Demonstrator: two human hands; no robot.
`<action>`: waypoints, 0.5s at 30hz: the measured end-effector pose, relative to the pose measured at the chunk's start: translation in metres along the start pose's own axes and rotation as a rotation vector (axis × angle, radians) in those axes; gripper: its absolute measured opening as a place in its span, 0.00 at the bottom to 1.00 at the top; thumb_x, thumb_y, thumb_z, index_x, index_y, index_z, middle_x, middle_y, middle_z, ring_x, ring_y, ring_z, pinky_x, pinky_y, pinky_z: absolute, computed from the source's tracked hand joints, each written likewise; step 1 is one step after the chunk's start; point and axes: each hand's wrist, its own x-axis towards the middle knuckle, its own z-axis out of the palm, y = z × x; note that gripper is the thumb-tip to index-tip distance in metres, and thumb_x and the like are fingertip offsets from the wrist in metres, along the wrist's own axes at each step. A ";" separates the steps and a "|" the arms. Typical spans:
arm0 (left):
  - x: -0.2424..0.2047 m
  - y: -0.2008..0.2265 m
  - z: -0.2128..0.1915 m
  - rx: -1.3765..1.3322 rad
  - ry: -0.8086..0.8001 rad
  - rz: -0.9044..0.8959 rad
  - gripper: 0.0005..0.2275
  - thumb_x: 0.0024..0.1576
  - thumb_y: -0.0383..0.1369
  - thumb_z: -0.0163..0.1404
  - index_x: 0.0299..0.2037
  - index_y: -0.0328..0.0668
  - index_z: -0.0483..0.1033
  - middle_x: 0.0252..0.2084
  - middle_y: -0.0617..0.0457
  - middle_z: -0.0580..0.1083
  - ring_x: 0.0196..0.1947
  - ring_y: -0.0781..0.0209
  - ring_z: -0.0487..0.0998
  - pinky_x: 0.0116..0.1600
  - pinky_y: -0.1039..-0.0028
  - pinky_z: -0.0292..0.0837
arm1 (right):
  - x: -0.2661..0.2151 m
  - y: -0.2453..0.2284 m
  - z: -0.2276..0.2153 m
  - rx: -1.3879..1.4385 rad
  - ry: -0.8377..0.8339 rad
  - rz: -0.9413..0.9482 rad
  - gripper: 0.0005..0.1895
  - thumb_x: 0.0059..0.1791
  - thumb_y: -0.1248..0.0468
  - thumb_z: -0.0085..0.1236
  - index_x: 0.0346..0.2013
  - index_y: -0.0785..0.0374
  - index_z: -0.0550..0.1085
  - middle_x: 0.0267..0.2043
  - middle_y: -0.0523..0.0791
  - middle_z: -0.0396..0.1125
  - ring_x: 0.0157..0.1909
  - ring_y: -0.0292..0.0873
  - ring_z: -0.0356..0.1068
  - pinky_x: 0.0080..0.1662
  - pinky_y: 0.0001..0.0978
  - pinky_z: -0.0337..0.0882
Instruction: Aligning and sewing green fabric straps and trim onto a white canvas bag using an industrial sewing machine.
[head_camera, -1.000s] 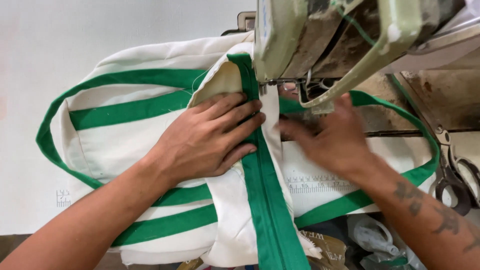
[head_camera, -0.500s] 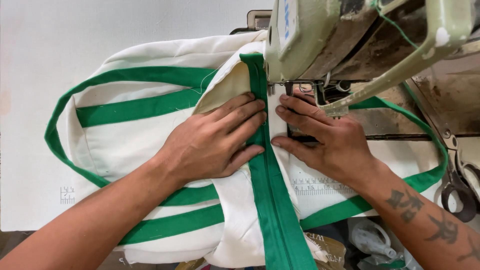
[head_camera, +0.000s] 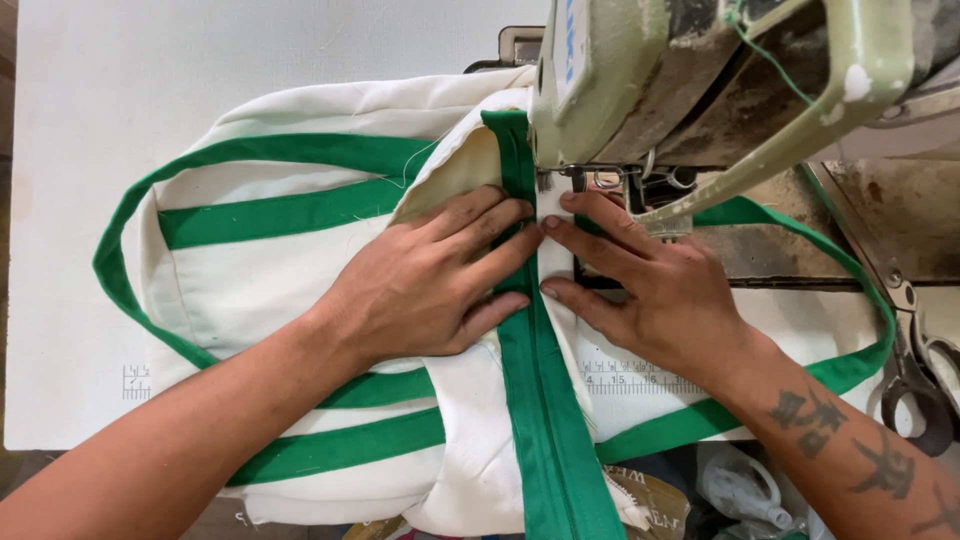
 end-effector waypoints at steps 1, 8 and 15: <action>0.000 0.000 -0.001 0.041 0.014 0.018 0.22 0.72 0.47 0.50 0.64 0.35 0.77 0.63 0.39 0.76 0.66 0.41 0.76 0.73 0.55 0.70 | 0.001 0.000 -0.001 -0.011 -0.010 -0.008 0.27 0.57 0.44 0.70 0.68 0.47 0.78 0.73 0.39 0.71 0.43 0.41 0.82 0.30 0.42 0.73; -0.001 -0.008 0.000 -0.009 -0.034 -0.019 0.23 0.71 0.51 0.48 0.67 0.45 0.78 0.67 0.44 0.77 0.75 0.32 0.68 0.78 0.48 0.63 | -0.004 0.004 0.003 0.016 -0.051 0.025 0.29 0.56 0.42 0.68 0.70 0.43 0.75 0.77 0.35 0.67 0.25 0.42 0.73 0.26 0.42 0.69; 0.003 -0.009 0.000 -0.026 -0.013 -0.020 0.23 0.71 0.50 0.50 0.67 0.43 0.78 0.66 0.42 0.77 0.74 0.32 0.69 0.76 0.48 0.66 | -0.010 0.011 0.009 -0.043 -0.118 0.097 0.32 0.56 0.39 0.66 0.74 0.35 0.71 0.77 0.30 0.68 0.25 0.41 0.74 0.31 0.45 0.73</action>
